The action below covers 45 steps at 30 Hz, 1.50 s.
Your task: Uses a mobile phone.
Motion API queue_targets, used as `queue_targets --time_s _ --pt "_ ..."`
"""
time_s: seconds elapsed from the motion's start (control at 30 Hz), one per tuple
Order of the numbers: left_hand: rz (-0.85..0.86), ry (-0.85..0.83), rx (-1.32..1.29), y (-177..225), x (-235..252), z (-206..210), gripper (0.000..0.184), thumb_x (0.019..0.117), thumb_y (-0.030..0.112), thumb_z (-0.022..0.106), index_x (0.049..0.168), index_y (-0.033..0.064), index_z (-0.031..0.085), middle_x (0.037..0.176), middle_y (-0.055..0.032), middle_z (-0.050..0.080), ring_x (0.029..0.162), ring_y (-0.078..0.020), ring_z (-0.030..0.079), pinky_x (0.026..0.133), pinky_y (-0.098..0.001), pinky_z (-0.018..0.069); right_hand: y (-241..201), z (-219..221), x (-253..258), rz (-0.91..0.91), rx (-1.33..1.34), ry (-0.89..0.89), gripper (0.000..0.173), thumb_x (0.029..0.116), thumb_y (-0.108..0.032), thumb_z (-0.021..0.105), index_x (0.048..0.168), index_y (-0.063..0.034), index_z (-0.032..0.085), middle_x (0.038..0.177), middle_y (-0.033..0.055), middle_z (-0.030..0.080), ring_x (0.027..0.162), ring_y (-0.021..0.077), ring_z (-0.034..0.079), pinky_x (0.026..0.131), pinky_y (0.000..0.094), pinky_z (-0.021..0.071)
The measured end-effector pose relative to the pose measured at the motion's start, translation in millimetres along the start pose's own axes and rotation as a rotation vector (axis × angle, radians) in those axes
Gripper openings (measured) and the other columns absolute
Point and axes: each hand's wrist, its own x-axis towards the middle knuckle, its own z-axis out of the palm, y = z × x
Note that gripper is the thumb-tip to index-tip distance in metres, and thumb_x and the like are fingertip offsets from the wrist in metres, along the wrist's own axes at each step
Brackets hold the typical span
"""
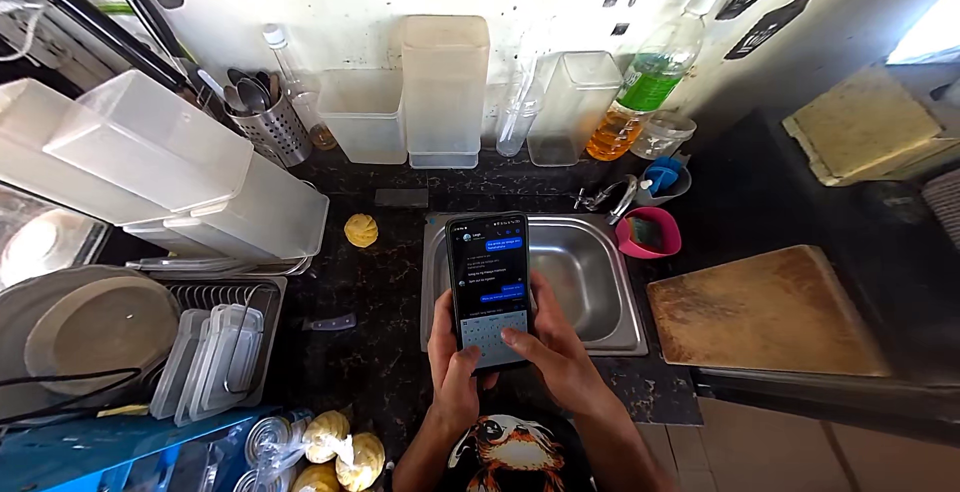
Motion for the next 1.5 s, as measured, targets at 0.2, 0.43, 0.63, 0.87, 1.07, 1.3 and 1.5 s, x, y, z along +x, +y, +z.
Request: queue_targets --time_s 0.2,0.43,0.63,0.87,1.07,1.3,1.5 --pt "0.051 -0.023 0.107 -0.4 -2.4 2.4 0.060 0.0944 0.019 0.048 0.147 0.0028 0.025 0.125 0.0027 0.065 0.084 -0.0038 0.068 0.053 -0.0182 0.0545 5.3 4.9 1.7 -0.070 -0.004 0.089 0.058 0.0993 -0.005 0.053 0.148 0.0002 0.023 0.130 0.0070 0.059 0.115 0.0124 0.065 0.098 0.0307 0.0567" --pt "-0.018 0.003 0.054 1.8 -0.4 2.4 0.058 0.0909 0.014 0.045 0.146 0.0046 0.027 0.121 0.0012 0.067 0.079 -0.0060 0.069 0.048 -0.0193 0.0526 4.2 -0.1 -0.5 0.002 0.060 0.095 0.047 0.1043 -0.020 0.040 0.147 -0.0068 0.028 0.127 0.0038 0.061 0.111 0.0128 0.066 0.091 0.0321 0.0591" --pt "-0.017 0.038 0.029 2.5 1.8 3.1 0.054 0.0913 0.011 0.043 0.144 0.0035 0.031 0.119 0.0003 0.068 0.083 -0.0069 0.071 0.051 -0.0210 0.0560 3.5 -7.5 -2.3 -0.002 0.074 -0.053 0.071 0.0929 -0.006 0.049 0.153 -0.0046 0.012 0.133 0.0050 0.059 0.115 0.0159 0.066 0.092 0.0367 0.0598" --pt "-0.027 0.078 -0.053 -0.1 2.6 1.7 0.052 0.0939 0.019 0.051 0.141 0.0039 0.035 0.118 -0.0009 0.071 0.086 -0.0102 0.073 0.058 -0.0252 0.0598 -0.8 -9.4 -2.0 0.016 0.056 -0.106 0.075 0.0929 0.000 0.044 0.156 -0.0027 0.003 0.139 0.0077 0.055 0.118 0.0174 0.064 0.094 0.0387 0.0595" --pt "-0.024 0.061 -0.047 0.5 3.4 1.4 0.054 0.0912 0.015 0.048 0.143 0.0045 0.034 0.119 0.0003 0.070 0.085 -0.0089 0.072 0.056 -0.0238 0.0586 -0.6 -10.6 -1.2 0.002 0.024 -0.121 0.076 0.0929 0.000 0.044 0.156 -0.0014 0.001 0.140 0.0084 0.053 0.121 0.0166 0.063 0.097 0.0379 0.0585" --pt "-0.001 0.041 -0.082 -0.1 4.1 0.7 0.056 0.0902 0.015 0.050 0.143 0.0045 0.034 0.121 0.0000 0.069 0.089 -0.0088 0.072 0.058 -0.0233 0.0584 -7.3 -6.9 -1.6 0.045 -0.056 -0.119 0.091 0.0863 0.004 0.057 0.155 0.0001 -0.003 0.140 0.0080 0.053 0.118 0.0145 0.065 0.091 0.0334 0.0614" --pt "-0.003 0.029 -0.088 -0.7 3.7 0.3 0.058 0.0906 0.016 0.051 0.144 0.0031 0.032 0.120 -0.0008 0.069 0.087 -0.0084 0.071 0.058 -0.0225 0.0578 -6.0 -6.2 -0.8 0.030 -0.037 -0.102 0.085 0.0909 0.004 0.057 0.154 -0.0006 0.000 0.138 0.0090 0.055 0.114 0.0167 0.067 0.086 0.0342 0.0635"
